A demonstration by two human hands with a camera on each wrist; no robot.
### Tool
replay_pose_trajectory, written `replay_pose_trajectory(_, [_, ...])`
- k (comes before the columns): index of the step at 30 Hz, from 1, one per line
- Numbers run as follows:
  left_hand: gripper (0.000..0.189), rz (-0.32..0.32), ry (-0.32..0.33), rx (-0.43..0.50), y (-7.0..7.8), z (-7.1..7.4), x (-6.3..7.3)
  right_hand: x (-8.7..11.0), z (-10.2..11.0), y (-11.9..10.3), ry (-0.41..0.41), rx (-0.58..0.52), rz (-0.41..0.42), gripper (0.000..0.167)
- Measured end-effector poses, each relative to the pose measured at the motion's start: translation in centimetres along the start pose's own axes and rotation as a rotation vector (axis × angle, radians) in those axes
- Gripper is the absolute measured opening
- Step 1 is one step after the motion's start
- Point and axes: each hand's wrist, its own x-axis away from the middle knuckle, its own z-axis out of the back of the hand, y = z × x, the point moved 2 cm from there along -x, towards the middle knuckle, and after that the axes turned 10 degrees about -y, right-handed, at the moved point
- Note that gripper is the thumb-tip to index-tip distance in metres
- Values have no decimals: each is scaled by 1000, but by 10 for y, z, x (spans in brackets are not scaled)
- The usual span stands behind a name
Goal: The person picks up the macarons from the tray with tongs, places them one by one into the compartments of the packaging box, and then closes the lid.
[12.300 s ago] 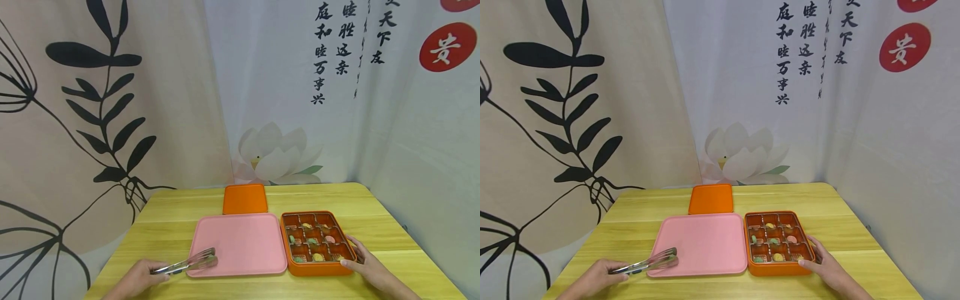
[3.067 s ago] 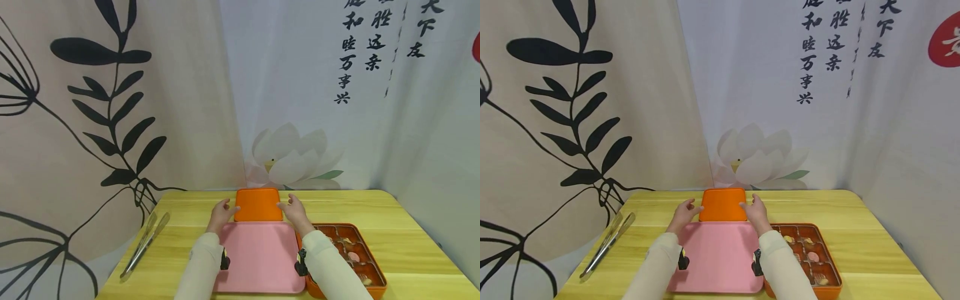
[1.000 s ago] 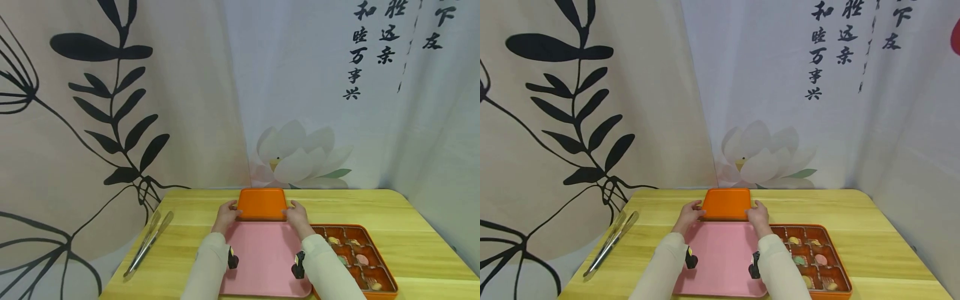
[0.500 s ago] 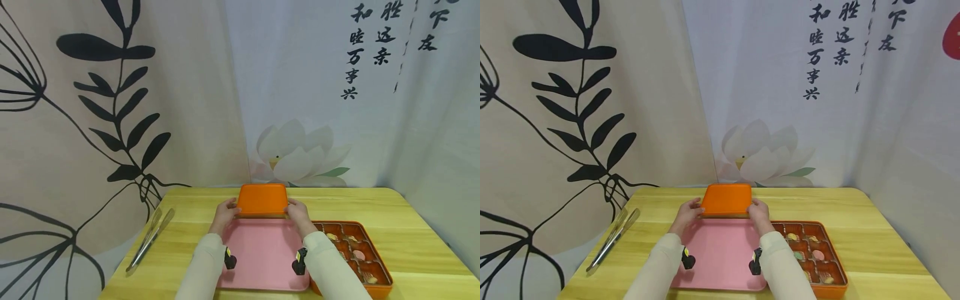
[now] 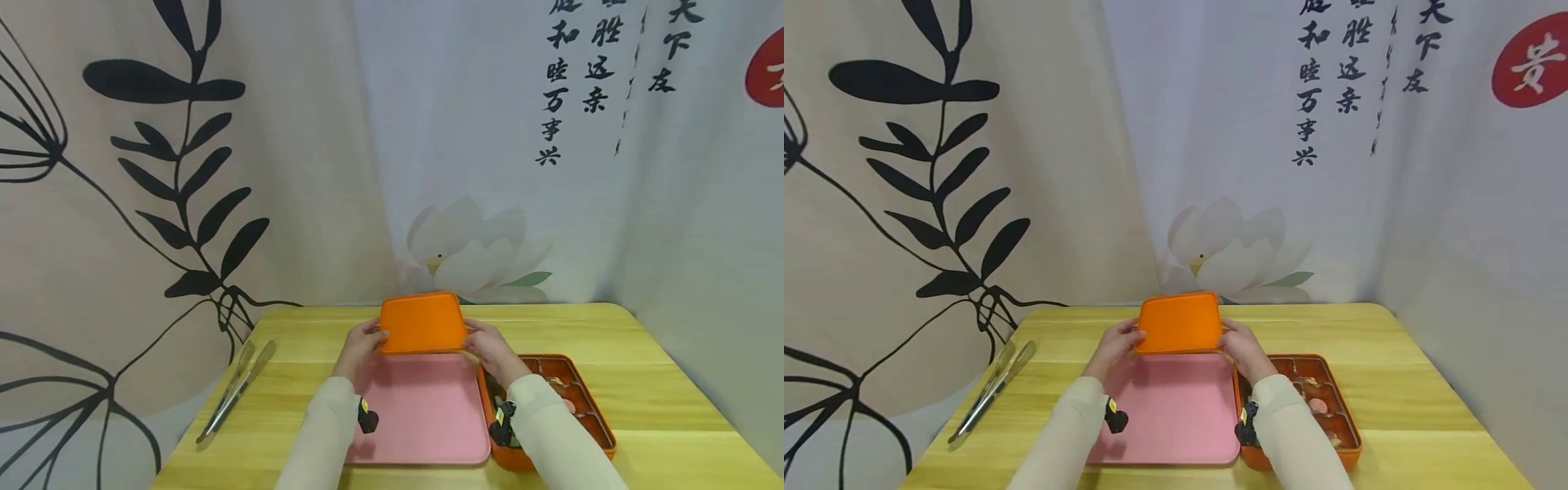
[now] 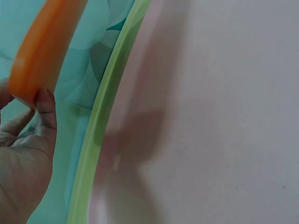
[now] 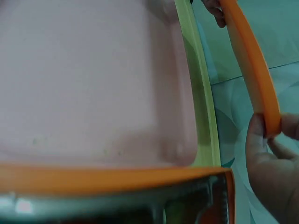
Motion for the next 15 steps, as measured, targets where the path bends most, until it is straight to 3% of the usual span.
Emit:
replay_pose_trajectory(3, [52, 6, -5, -4, 0, 5, 1, 3, 0, -2, -45, 12, 18, 64])
replay_pose_trajectory(7, [52, -5, -29, 3, 0, 6, 3, 7, 7, -4, -34, 24, 28, 57])
replay_pose_trajectory(15, [57, -41, -131, 54, 11, -7, 12, 16, 25, -8, -4, 52, 32, 53])
